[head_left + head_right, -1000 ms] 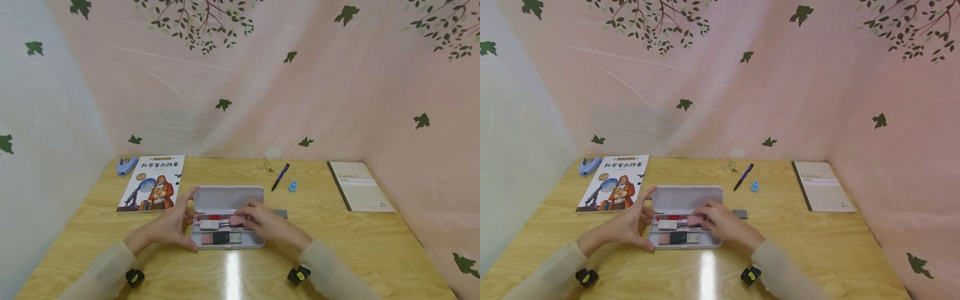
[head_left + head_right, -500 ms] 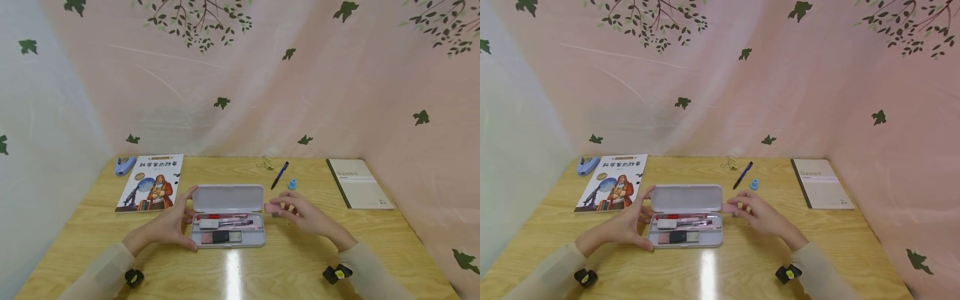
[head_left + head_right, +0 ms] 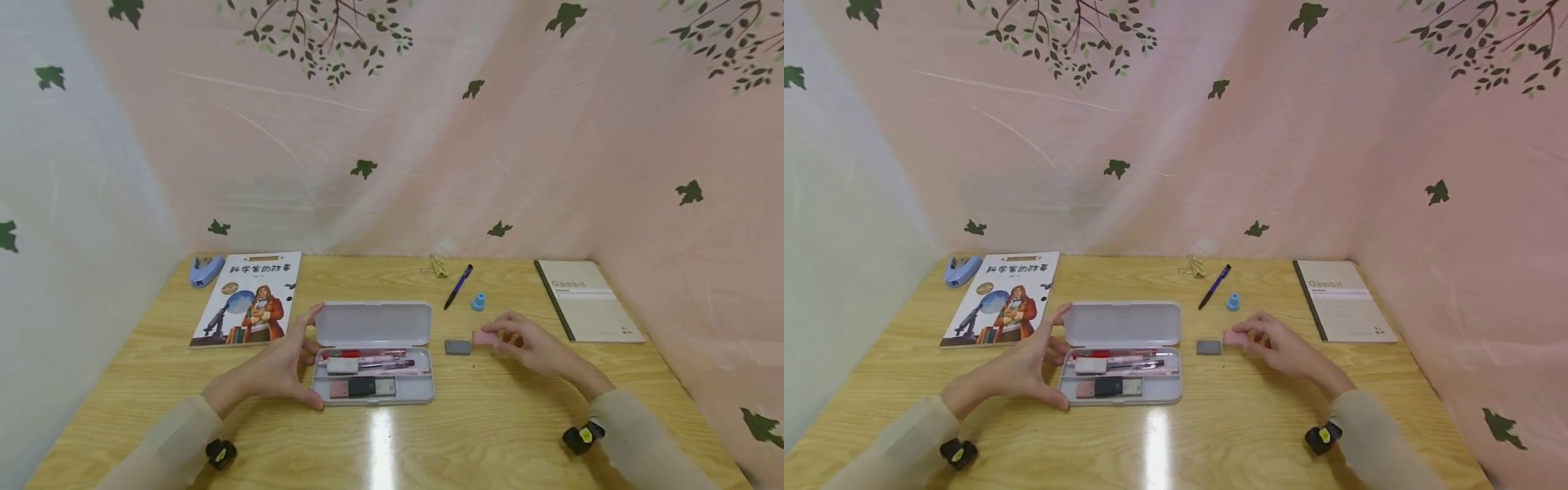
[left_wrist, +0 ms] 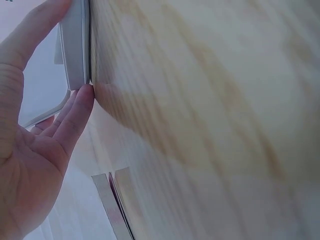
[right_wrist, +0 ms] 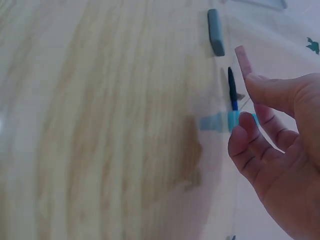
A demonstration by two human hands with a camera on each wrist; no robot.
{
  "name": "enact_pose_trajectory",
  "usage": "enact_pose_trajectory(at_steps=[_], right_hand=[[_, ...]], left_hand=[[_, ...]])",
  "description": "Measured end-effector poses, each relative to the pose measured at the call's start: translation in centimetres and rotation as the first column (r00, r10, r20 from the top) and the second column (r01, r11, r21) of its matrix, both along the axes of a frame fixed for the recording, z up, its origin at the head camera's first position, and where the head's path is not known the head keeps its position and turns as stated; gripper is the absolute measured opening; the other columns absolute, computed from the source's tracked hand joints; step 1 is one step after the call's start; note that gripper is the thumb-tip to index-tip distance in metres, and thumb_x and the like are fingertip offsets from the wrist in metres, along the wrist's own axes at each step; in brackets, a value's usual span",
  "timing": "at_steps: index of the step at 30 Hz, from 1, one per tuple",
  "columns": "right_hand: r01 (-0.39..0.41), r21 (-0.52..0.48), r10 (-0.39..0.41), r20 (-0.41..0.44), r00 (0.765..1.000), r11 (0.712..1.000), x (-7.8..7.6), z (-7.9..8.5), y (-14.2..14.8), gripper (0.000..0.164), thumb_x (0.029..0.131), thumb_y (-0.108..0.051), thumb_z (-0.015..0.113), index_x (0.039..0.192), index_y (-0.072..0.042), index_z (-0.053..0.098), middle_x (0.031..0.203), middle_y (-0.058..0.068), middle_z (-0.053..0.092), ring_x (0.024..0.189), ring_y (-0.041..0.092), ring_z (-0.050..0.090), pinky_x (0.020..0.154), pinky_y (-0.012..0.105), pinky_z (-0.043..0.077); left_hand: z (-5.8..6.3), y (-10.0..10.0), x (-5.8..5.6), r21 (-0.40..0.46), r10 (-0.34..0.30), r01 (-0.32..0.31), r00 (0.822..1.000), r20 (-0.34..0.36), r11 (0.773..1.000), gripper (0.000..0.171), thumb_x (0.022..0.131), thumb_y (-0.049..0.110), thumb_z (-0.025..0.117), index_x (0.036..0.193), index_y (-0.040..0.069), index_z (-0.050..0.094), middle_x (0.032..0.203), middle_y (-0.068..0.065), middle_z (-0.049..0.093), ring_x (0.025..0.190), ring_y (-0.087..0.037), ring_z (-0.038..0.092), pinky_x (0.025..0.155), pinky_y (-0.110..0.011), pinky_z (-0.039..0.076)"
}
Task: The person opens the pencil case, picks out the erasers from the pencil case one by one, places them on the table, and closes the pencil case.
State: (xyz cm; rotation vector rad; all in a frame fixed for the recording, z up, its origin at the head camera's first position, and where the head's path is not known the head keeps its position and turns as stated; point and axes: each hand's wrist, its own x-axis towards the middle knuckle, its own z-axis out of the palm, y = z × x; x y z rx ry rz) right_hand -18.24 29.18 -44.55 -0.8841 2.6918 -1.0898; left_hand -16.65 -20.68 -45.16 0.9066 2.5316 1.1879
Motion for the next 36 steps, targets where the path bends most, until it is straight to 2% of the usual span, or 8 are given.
enact_pose_trajectory(at_steps=[8, 15, 21, 28, 36], right_hand=[[0.007, -0.003, -0.007, 0.057, 0.998, 1.000, 0.0, -0.8, 1.2, 0.034, 0.101, -0.008, 0.063, 0.135, -0.006, 0.064, 0.118, 0.004, 0.056, 0.094, 0.016, 0.053, 0.075, 0.026, 0.048], [0.006, 0.020, -0.006, 0.004, 1.000, 1.000, 0.0, -0.9, 1.8, 0.033, 0.100, -0.006, 0.063, 0.133, -0.006, 0.065, 0.120, 0.004, 0.057, 0.103, 0.020, 0.054, 0.081, 0.028, 0.048], [-0.011, 0.011, 0.011, 0.013, 1.000, 1.000, -0.1, -1.2, 1.8, 0.032, 0.100, -0.004, 0.063, 0.132, -0.003, 0.066, 0.118, 0.006, 0.058, 0.100, 0.021, 0.053, 0.080, 0.028, 0.047], [0.004, -0.001, -0.003, 0.077, 0.997, 1.000, -0.2, -1.2, 1.8, 0.036, 0.100, -0.008, 0.065, 0.135, 0.000, 0.062, 0.116, 0.007, 0.059, 0.095, 0.017, 0.055, 0.079, 0.026, 0.049], [0.017, -0.035, -0.014, 0.088, 0.996, 0.999, -0.5, -1.2, 1.9, 0.037, 0.098, -0.008, 0.068, 0.133, 0.003, 0.062, 0.114, 0.010, 0.061, 0.088, 0.014, 0.055, 0.074, 0.025, 0.050]], left_hand=[[0.0, 0.1, 0.0, 0.000, 0.012, -0.012, 1.000, 0.024, 1.000, 0.148, 0.060, 0.041, 0.099, 0.163, 0.027, -0.006, 0.152, -0.015, 0.031, 0.104, -0.017, 0.066, 0.087, -0.034, 0.057], [0.0, 0.3, -0.3, -0.003, 0.009, -0.009, 1.000, 0.024, 1.000, 0.148, 0.060, 0.043, 0.099, 0.163, 0.029, -0.006, 0.155, -0.014, 0.029, 0.105, -0.016, 0.066, 0.089, -0.033, 0.056], [-0.1, 0.1, -0.2, -0.011, 0.014, -0.014, 1.000, 0.024, 1.000, 0.149, 0.059, 0.044, 0.099, 0.162, 0.033, -0.008, 0.154, -0.014, 0.029, 0.106, -0.016, 0.066, 0.089, -0.033, 0.057], [0.0, 0.0, -0.1, 0.005, 0.006, -0.006, 1.000, 0.010, 1.000, 0.149, 0.060, 0.041, 0.100, 0.163, 0.021, -0.006, 0.154, -0.018, 0.029, 0.105, -0.019, 0.066, 0.087, -0.035, 0.058], [-0.1, 0.0, -0.2, -0.002, 0.010, -0.009, 1.000, 0.026, 1.000, 0.149, 0.059, 0.043, 0.099, 0.163, 0.027, -0.007, 0.155, -0.015, 0.029, 0.107, -0.017, 0.066, 0.089, -0.032, 0.057]])
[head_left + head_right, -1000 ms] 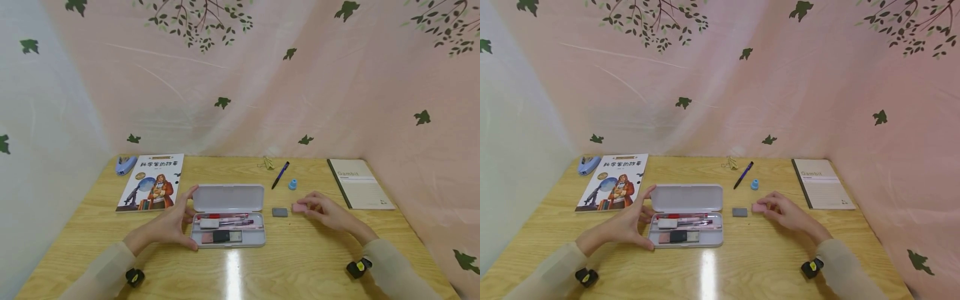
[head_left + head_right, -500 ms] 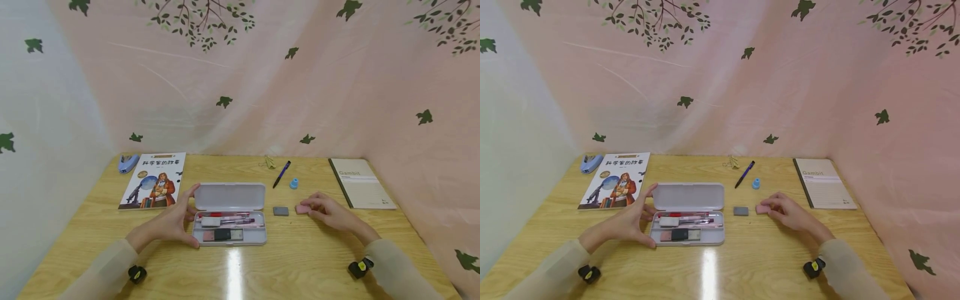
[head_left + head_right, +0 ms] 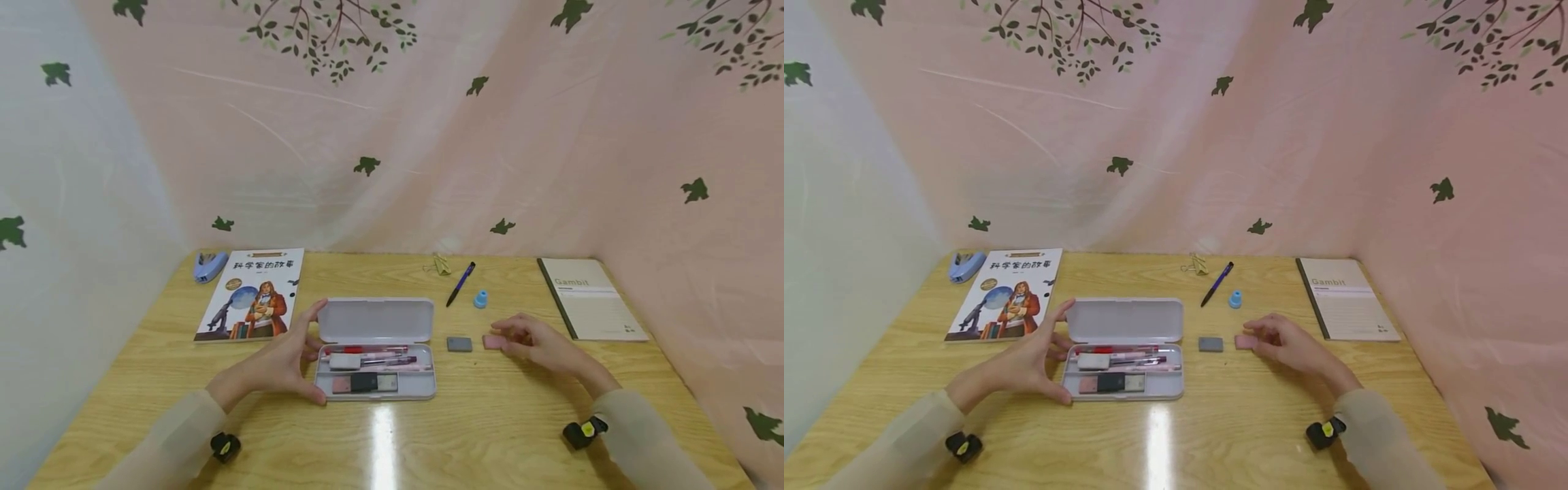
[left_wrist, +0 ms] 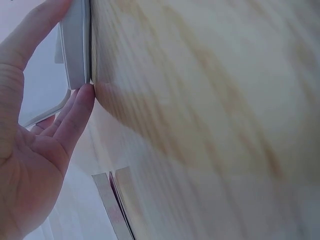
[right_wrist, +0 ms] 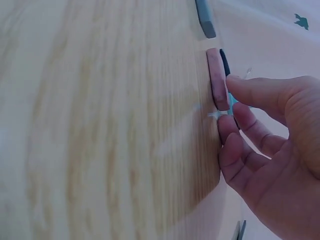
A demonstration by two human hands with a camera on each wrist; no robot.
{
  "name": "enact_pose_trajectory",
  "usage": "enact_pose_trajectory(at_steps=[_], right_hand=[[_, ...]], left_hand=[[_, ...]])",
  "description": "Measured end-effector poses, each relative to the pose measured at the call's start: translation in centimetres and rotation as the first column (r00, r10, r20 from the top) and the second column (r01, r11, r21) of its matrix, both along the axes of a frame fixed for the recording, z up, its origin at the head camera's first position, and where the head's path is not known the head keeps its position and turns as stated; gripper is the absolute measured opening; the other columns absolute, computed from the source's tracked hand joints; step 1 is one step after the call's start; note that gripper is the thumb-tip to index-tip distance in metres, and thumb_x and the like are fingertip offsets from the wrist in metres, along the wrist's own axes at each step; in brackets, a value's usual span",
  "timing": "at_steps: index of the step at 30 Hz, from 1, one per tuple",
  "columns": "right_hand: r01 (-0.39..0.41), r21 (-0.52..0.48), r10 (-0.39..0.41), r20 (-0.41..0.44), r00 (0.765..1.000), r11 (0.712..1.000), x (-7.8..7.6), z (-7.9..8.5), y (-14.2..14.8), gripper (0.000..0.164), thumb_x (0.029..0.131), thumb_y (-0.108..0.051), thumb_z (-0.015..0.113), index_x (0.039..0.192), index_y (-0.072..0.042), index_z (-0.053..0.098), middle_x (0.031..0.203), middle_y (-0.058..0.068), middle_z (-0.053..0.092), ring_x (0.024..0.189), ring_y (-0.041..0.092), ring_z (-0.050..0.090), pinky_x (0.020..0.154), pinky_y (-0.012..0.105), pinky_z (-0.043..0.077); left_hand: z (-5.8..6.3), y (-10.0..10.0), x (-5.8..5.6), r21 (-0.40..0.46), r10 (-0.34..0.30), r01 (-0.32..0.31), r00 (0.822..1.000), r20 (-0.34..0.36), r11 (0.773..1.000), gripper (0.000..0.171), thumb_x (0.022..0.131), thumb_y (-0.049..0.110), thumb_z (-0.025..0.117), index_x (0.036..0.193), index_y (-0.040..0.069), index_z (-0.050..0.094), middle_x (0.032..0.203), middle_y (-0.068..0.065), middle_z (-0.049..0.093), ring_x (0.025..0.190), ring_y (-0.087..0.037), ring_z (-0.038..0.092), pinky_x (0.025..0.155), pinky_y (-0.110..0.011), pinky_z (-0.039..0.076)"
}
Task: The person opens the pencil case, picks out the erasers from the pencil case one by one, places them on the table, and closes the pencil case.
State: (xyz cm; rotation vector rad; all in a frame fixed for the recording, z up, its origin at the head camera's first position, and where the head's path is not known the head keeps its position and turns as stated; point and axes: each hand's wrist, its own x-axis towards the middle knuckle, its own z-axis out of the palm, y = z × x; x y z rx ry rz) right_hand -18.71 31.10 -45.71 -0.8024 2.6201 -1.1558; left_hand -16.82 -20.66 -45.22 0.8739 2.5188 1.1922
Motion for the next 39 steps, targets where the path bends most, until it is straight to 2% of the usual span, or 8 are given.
enact_pose_trajectory(at_steps=[5, 10, 17, 19, 25, 31, 36, 39], right_hand=[[0.028, -0.012, -0.028, -0.004, 1.000, 1.000, 0.2, 1.1, -0.4, 0.037, 0.098, -0.009, 0.068, 0.133, 0.002, 0.061, 0.119, 0.016, 0.062, 0.093, 0.019, 0.059, 0.073, 0.026, 0.052], [0.048, -0.029, -0.051, -0.097, 0.994, 0.998, 0.0, 3.2, -2.2, 0.035, 0.098, -0.007, 0.067, 0.132, 0.000, 0.063, 0.120, 0.021, 0.062, 0.099, 0.026, 0.063, 0.078, 0.032, 0.057], [-0.031, -0.057, 0.019, -0.197, 0.980, 0.998, 0.2, 6.5, -7.8, 0.033, 0.099, -0.012, 0.067, 0.131, -0.006, 0.066, 0.115, 0.007, 0.068, 0.098, 0.018, 0.065, 0.080, 0.035, 0.059], [-0.075, -0.089, 0.056, -0.203, 0.978, 0.993, 0.5, 7.0, -9.8, 0.032, 0.099, -0.010, 0.066, 0.131, -0.004, 0.066, 0.116, 0.008, 0.068, 0.098, 0.019, 0.065, 0.080, 0.035, 0.059], [-0.212, -0.166, 0.186, -0.160, 0.969, 0.963, 1.1, 6.1, -15.2, 0.034, 0.098, -0.005, 0.066, 0.132, 0.002, 0.062, 0.123, 0.018, 0.066, 0.100, 0.022, 0.067, 0.080, 0.034, 0.060], [-0.291, -0.132, 0.267, -0.168, 0.949, 0.948, 0.7, 3.8, -19.6, 0.033, 0.097, -0.006, 0.069, 0.128, 0.003, 0.064, 0.122, 0.016, 0.068, 0.099, 0.017, 0.068, 0.079, 0.027, 0.058], [-0.288, -0.045, 0.272, -0.223, 0.936, 0.956, 1.0, 2.8, -22.4, 0.032, 0.095, -0.009, 0.073, 0.125, 0.001, 0.068, 0.115, 0.013, 0.070, 0.095, 0.018, 0.069, 0.078, 0.024, 0.057], [-0.247, -0.007, 0.240, -0.194, 0.951, 0.969, 1.4, 2.5, -23.7, 0.032, 0.094, -0.012, 0.075, 0.123, -0.001, 0.070, 0.111, 0.010, 0.071, 0.095, 0.018, 0.069, 0.080, 0.024, 0.056]], left_hand=[[0.1, 0.0, 0.0, 0.010, 0.003, -0.003, 1.000, 0.008, 1.000, 0.149, 0.059, 0.040, 0.100, 0.163, 0.029, -0.006, 0.155, -0.015, 0.029, 0.106, -0.017, 0.066, 0.088, -0.032, 0.057], [0.0, 0.1, 0.0, 0.005, 0.002, -0.002, 1.000, 0.020, 1.000, 0.149, 0.059, 0.040, 0.100, 0.162, 0.032, -0.007, 0.155, -0.013, 0.028, 0.107, -0.017, 0.065, 0.089, -0.031, 0.056], [0.1, 0.3, -0.1, 0.004, 0.012, -0.012, 1.000, 0.009, 1.000, 0.148, 0.059, 0.042, 0.099, 0.162, 0.029, -0.006, 0.153, -0.013, 0.029, 0.107, -0.017, 0.065, 0.088, -0.031, 0.057], [0.2, 0.2, 0.0, -0.003, 0.019, -0.019, 1.000, 0.008, 1.000, 0.148, 0.059, 0.043, 0.099, 0.162, 0.031, -0.006, 0.153, -0.013, 0.030, 0.106, -0.017, 0.065, 0.088, -0.031, 0.057], [0.4, 0.2, 0.5, -0.011, 0.021, -0.021, 1.000, 0.016, 1.000, 0.148, 0.060, 0.043, 0.099, 0.162, 0.031, -0.007, 0.153, -0.014, 0.031, 0.106, -0.017, 0.065, 0.088, -0.033, 0.057], [0.3, 0.0, 0.6, -0.007, 0.016, -0.016, 1.000, 0.008, 1.000, 0.147, 0.061, 0.042, 0.099, 0.162, 0.030, -0.006, 0.153, -0.015, 0.030, 0.106, -0.019, 0.065, 0.087, -0.031, 0.057], [0.4, 0.1, 0.5, -0.008, 0.011, -0.011, 1.000, 0.000, 1.000, 0.147, 0.061, 0.041, 0.099, 0.161, 0.034, -0.007, 0.154, -0.017, 0.030, 0.106, -0.019, 0.066, 0.087, -0.033, 0.057], [0.4, 0.2, 0.4, -0.011, 0.008, -0.008, 1.000, -0.006, 1.000, 0.147, 0.060, 0.041, 0.099, 0.161, 0.034, -0.008, 0.154, -0.017, 0.031, 0.105, -0.019, 0.066, 0.087, -0.034, 0.057]])
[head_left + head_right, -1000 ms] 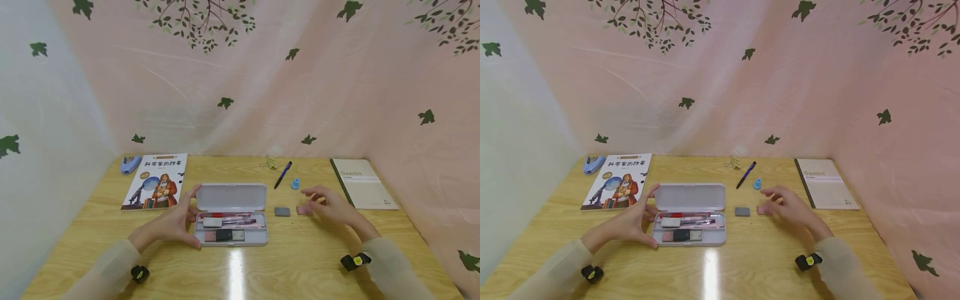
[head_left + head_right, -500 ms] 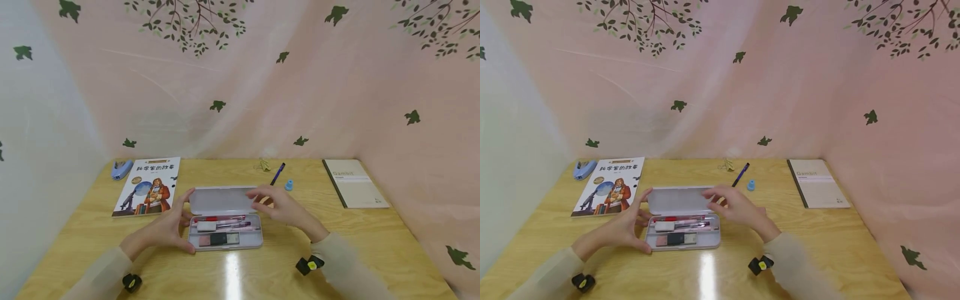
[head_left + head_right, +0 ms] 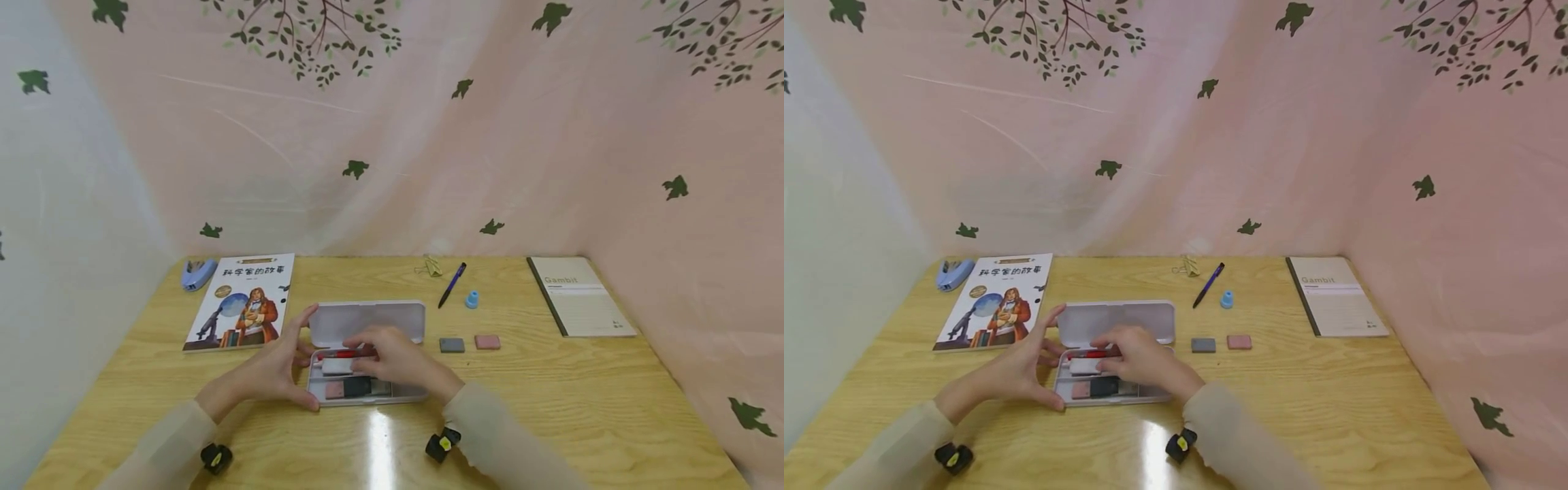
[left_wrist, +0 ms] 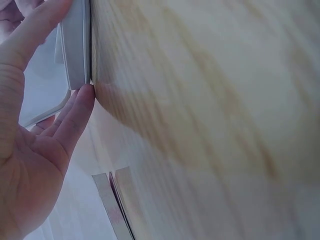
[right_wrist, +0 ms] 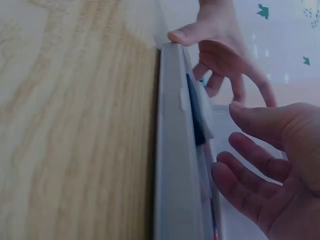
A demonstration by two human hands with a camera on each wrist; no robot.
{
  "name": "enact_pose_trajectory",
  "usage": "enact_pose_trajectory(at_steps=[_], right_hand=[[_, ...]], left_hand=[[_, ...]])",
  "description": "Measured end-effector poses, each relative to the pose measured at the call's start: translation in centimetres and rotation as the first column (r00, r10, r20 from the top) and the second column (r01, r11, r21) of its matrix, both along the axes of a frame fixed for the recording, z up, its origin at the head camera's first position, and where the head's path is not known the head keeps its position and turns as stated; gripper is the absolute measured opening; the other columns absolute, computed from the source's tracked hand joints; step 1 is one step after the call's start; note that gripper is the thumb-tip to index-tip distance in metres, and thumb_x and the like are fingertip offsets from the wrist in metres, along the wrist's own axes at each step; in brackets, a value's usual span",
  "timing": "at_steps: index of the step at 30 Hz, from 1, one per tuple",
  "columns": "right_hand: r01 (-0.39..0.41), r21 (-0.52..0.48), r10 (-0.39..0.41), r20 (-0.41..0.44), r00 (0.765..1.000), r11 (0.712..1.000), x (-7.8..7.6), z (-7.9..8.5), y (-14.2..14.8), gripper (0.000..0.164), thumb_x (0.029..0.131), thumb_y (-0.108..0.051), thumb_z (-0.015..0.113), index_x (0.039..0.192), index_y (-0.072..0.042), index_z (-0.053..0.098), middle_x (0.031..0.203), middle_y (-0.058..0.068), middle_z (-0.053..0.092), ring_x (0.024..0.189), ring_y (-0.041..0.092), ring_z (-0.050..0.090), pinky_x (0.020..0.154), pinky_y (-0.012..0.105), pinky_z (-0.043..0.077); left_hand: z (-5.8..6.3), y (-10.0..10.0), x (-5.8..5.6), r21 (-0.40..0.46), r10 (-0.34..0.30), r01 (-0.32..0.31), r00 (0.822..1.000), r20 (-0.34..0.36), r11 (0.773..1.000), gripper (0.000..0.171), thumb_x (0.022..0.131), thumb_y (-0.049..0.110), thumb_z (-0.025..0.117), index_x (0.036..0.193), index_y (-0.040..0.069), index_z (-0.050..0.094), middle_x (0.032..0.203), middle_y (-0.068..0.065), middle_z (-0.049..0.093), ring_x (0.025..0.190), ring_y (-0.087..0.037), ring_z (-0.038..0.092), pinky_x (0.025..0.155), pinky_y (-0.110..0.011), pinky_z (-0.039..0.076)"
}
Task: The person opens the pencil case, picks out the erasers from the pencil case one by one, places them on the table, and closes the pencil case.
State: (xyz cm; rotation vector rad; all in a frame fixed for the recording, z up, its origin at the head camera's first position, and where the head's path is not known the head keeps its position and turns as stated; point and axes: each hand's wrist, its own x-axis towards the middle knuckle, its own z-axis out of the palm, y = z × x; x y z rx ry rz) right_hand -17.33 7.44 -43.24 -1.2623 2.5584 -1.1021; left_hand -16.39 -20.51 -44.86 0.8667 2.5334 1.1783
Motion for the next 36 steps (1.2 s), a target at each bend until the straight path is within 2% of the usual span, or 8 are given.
enact_pose_trajectory(at_steps=[4, 9, 13, 22, 36], right_hand=[[0.057, 0.035, -0.059, 0.049, 0.997, 0.998, 0.2, -0.4, -1.2, 0.028, 0.093, -0.013, 0.076, 0.119, -0.003, 0.074, 0.106, 0.007, 0.072, 0.093, 0.013, 0.068, 0.079, 0.022, 0.055], [0.079, 0.050, -0.083, 0.095, 0.992, 0.996, 0.3, -0.8, -1.8, 0.023, 0.093, -0.012, 0.075, 0.115, -0.005, 0.075, 0.105, 0.004, 0.073, 0.091, 0.006, 0.066, 0.079, 0.018, 0.053], [0.084, 0.071, -0.090, 0.080, 0.993, 0.994, 0.3, -0.8, -1.9, 0.024, 0.092, -0.014, 0.077, 0.115, -0.006, 0.076, 0.105, 0.002, 0.073, 0.091, 0.004, 0.066, 0.079, 0.016, 0.052], [0.092, 0.113, -0.098, 0.050, 0.994, 0.989, 0.3, -1.1, -2.1, 0.027, 0.092, -0.018, 0.078, 0.117, -0.006, 0.075, 0.107, 0.001, 0.073, 0.093, 0.004, 0.065, 0.079, 0.015, 0.051], [0.103, 0.118, -0.105, 0.013, 0.994, 0.988, 0.7, -1.1, -2.1, 0.028, 0.094, -0.016, 0.076, 0.119, -0.006, 0.074, 0.111, 0.002, 0.073, 0.102, 0.008, 0.065, 0.090, 0.024, 0.052]], left_hand=[[0.0, -0.1, 0.0, 0.004, -0.013, 0.013, 1.000, -0.009, 1.000, 0.147, 0.062, 0.041, 0.099, 0.162, 0.031, -0.009, 0.154, -0.019, 0.030, 0.105, -0.020, 0.067, 0.087, -0.036, 0.058], [-0.2, -0.2, -0.1, 0.007, -0.022, 0.022, 1.000, -0.022, 1.000, 0.146, 0.063, 0.042, 0.098, 0.162, 0.027, -0.008, 0.154, -0.021, 0.029, 0.105, -0.021, 0.067, 0.086, -0.037, 0.058], [-0.3, -0.2, -0.2, 0.010, -0.019, 0.019, 1.000, -0.025, 1.000, 0.147, 0.062, 0.042, 0.098, 0.163, 0.024, -0.007, 0.154, -0.020, 0.029, 0.105, -0.020, 0.067, 0.086, -0.036, 0.058], [-0.3, -0.2, -0.1, 0.011, -0.020, 0.021, 0.999, -0.027, 1.000, 0.147, 0.062, 0.043, 0.098, 0.163, 0.027, -0.007, 0.153, -0.019, 0.031, 0.105, -0.019, 0.067, 0.086, -0.035, 0.058], [-0.2, -0.2, -0.1, 0.000, -0.017, 0.017, 1.000, -0.020, 1.000, 0.147, 0.061, 0.044, 0.098, 0.162, 0.030, -0.008, 0.149, -0.017, 0.034, 0.104, -0.019, 0.067, 0.086, -0.034, 0.058]])
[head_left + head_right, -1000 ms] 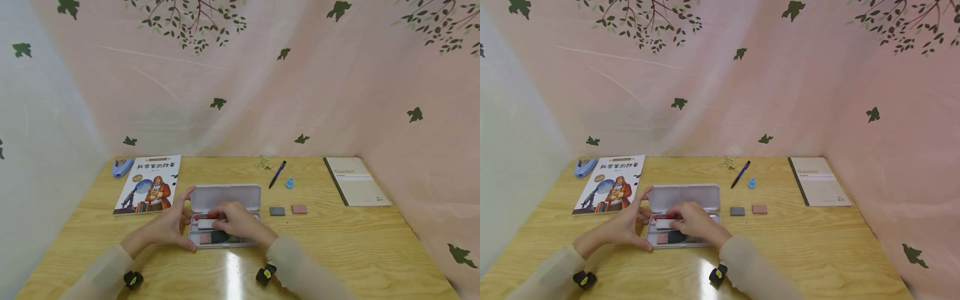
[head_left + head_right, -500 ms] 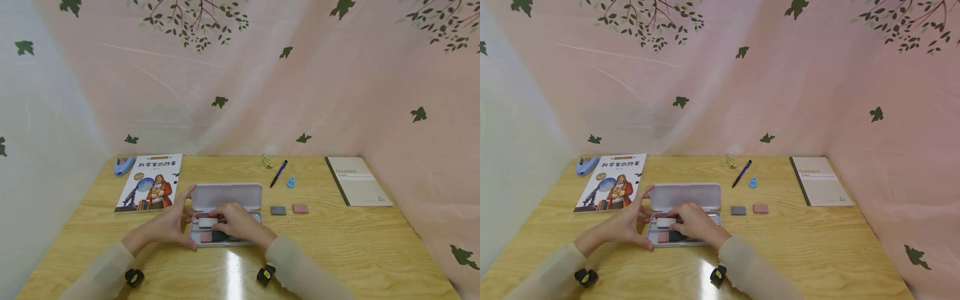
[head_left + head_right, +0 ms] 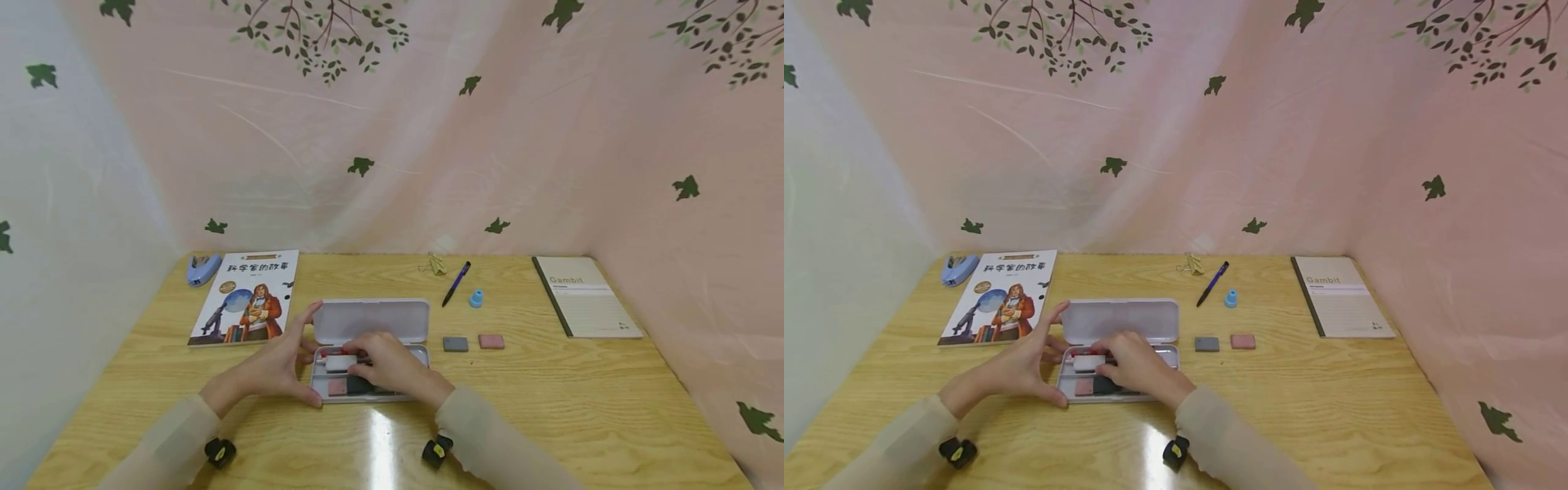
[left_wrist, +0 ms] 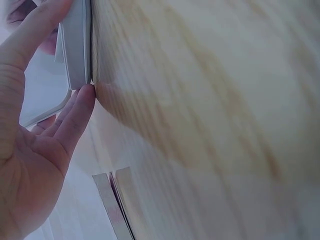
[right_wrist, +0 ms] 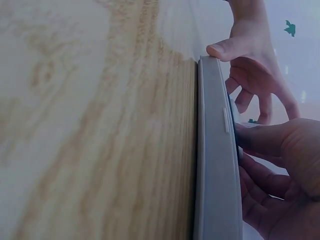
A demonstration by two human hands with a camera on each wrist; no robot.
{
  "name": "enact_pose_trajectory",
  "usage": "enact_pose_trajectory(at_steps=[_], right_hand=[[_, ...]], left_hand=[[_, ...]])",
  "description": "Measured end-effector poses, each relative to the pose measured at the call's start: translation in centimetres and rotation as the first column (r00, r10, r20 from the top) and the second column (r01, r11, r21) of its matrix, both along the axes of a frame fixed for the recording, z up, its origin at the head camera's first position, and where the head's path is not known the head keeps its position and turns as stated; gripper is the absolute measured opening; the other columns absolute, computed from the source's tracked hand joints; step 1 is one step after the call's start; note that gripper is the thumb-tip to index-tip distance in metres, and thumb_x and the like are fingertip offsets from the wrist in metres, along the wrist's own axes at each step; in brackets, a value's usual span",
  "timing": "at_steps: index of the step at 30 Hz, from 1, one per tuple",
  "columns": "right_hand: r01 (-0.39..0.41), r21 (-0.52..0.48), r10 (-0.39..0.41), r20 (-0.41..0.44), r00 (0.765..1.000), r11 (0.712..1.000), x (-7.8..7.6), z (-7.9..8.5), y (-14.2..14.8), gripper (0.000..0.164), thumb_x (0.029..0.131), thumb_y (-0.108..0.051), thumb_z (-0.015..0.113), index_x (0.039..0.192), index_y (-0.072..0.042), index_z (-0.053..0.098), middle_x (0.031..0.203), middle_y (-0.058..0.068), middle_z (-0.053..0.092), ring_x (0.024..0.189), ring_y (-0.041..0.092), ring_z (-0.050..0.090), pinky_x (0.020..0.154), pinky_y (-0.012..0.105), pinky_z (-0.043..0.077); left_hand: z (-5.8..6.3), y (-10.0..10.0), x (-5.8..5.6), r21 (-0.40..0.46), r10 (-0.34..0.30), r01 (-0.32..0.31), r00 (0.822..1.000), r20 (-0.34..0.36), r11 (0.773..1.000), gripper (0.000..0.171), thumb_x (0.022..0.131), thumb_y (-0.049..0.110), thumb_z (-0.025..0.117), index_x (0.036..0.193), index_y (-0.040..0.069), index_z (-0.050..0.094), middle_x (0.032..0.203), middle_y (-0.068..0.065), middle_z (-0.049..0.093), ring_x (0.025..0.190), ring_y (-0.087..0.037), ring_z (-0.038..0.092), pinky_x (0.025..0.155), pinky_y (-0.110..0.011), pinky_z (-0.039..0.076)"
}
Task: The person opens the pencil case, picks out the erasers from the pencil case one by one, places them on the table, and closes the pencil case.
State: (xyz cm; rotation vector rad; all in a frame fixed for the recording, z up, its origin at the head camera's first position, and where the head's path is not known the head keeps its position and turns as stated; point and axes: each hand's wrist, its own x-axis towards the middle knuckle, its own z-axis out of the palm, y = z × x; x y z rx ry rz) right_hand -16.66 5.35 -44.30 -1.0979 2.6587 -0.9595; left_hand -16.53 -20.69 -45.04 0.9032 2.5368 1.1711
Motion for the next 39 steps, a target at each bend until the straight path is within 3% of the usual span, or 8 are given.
enact_pose_trajectory(at_steps=[10, 18, 22, 30, 39], right_hand=[[0.003, 0.014, -0.002, -0.028, 1.000, 1.000, 0.1, -0.2, 0.1, 0.028, 0.096, -0.016, 0.073, 0.122, -0.007, 0.074, 0.113, 0.000, 0.072, 0.105, 0.008, 0.064, 0.093, 0.027, 0.052], [-0.024, 0.015, 0.025, -0.060, 0.998, 1.000, 0.1, -0.2, 0.0, 0.026, 0.098, -0.016, 0.070, 0.122, -0.007, 0.074, 0.111, 0.001, 0.072, 0.101, 0.009, 0.063, 0.090, 0.027, 0.052], [-0.020, 0.007, 0.020, -0.051, 0.999, 1.000, 0.1, -0.1, 0.1, 0.026, 0.099, -0.017, 0.069, 0.122, -0.008, 0.074, 0.108, 0.001, 0.072, 0.097, 0.008, 0.063, 0.087, 0.025, 0.052], [-0.024, -0.069, 0.021, -0.034, 0.999, 0.997, 0.4, 0.4, 0.9, 0.024, 0.099, -0.013, 0.068, 0.121, -0.005, 0.073, 0.105, 0.001, 0.071, 0.089, 0.005, 0.061, 0.079, 0.021, 0.052], [-0.023, -0.116, 0.028, 0.041, 0.999, 0.993, 1.0, 2.2, 3.8, 0.027, 0.100, -0.014, 0.067, 0.125, -0.006, 0.072, 0.113, 0.002, 0.071, 0.094, 0.008, 0.064, 0.079, 0.023, 0.055]], left_hand=[[0.0, 0.0, 0.0, -0.008, 0.002, -0.002, 1.000, 0.007, 1.000, 0.147, 0.062, 0.044, 0.098, 0.161, 0.033, -0.009, 0.148, -0.017, 0.035, 0.104, -0.018, 0.066, 0.086, -0.034, 0.058], [0.0, -0.1, 0.1, -0.003, 0.004, -0.004, 1.000, 0.005, 1.000, 0.147, 0.062, 0.042, 0.098, 0.162, 0.023, -0.007, 0.149, -0.018, 0.034, 0.104, -0.018, 0.066, 0.086, -0.034, 0.058], [0.0, 0.0, 0.1, 0.002, 0.005, -0.005, 1.000, 0.015, 1.000, 0.147, 0.062, 0.042, 0.098, 0.162, 0.023, -0.007, 0.150, -0.018, 0.033, 0.105, -0.019, 0.066, 0.087, -0.035, 0.058], [0.1, 0.0, 0.1, 0.004, -0.001, 0.001, 1.000, 0.020, 1.000, 0.146, 0.062, 0.041, 0.098, 0.161, 0.032, -0.009, 0.151, -0.020, 0.032, 0.106, -0.019, 0.066, 0.087, -0.035, 0.057], [0.1, 0.1, 0.0, 0.005, 0.015, -0.015, 0.999, 0.046, 1.000, 0.147, 0.060, 0.041, 0.099, 0.162, 0.033, -0.007, 0.153, -0.014, 0.032, 0.106, -0.016, 0.066, 0.089, -0.032, 0.056]])
